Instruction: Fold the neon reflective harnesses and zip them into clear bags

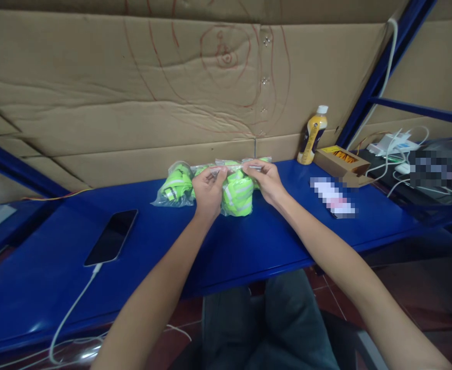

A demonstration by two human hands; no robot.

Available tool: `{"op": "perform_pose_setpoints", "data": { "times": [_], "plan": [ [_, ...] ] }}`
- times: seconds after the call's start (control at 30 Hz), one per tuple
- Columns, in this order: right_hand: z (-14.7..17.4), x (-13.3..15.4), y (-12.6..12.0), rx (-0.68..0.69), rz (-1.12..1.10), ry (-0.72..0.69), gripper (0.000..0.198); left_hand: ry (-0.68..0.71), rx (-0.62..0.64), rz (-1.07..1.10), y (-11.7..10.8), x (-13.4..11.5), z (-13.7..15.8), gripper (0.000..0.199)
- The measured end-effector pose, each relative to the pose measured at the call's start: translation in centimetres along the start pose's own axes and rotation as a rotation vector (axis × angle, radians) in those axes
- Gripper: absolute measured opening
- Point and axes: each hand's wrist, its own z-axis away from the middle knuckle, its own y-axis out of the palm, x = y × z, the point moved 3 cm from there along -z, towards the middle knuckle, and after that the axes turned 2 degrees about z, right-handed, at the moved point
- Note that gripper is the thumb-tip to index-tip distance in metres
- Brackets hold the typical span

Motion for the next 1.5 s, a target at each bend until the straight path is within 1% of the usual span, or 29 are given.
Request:
{"op": "perform_pose_setpoints", "data": {
  "times": [0.13, 0.3, 0.47, 0.53, 0.67, 0.77, 0.9, 1.03, 1.07, 1.13, 1.23, 1.33, 1.4, 1.5],
  "plan": [
    [0.0, -0.1, -0.1, 0.025, 0.003, 0.039, 0.041, 0.028, 0.022, -0.051, 0.1, -0.1, 0.2, 0.033],
    [0.1, -0.2, 0.0, -0.024, -0.041, 0.035, 0.04, 0.036, 0.022, -0.037, 0.2, 0.0, 0.2, 0.035],
    [0.2, -0.2, 0.2, 0.052, -0.046, 0.081, 0.039, 0.06, 0.008, -0.045, 0.3, -0.7, 0.3, 0.036],
    [0.2, -0.1, 0.1, 0.05, -0.028, 0.091, 0.04, 0.043, 0.019, -0.063, 0.4, -0.8, 0.4, 0.038],
    [0.1, 0.2, -0.1, -0.003, -0.006, 0.065, 0.038, 0.031, 0.027, -0.057, 0.5, -0.7, 0.6, 0.039],
    [0.2, 0.2, 0.0, 0.001, 0.007, 0.062, 0.036, 0.06, 0.035, -0.074, 0.5, -0.8, 0.6, 0.036],
    [0.3, 0.2, 0.2, 0.015, -0.008, 0.057, 0.036, 0.089, 0.095, -0.113, 0.8, -1.1, 0.8, 0.037],
    [0.2, 0.4, 0.0, -0.02, -0.008, 0.026, 0.036, 0.101, 0.075, -0.121, 0.7, -1.0, 0.5, 0.036],
    [0.1, 0.5, -0.1, -0.007, 0.009, 0.037, 0.036, 0.104, 0.063, -0.128, 0.5, -0.9, 0.4, 0.035],
    [-0.2, 0.8, -0.5, 0.067, 0.061, 0.063, 0.037, 0.109, 0.046, -0.143, 0.2, -0.8, 0.1, 0.033],
    [-0.5, 1.5, -1.0, 0.177, 0.151, 0.051, 0.037, 0.089, 0.076, -0.167, 0.1, -0.9, 0.0, 0.03],
    [-0.7, 2.2, -1.6, 0.171, 0.177, 0.007, 0.037, 0.07, 0.14, -0.166, 0.2, -0.9, 0.1, 0.033],
    [-0.7, 2.6, -1.8, 0.16, 0.209, -0.007, 0.037, 0.084, 0.174, -0.156, 0.2, -0.8, 0.0, 0.036],
    [-0.6, 2.9, -1.7, 0.192, 0.28, -0.016, 0.038, 0.113, 0.21, -0.179, 0.2, -0.5, -0.2, 0.039]
  ]
}}
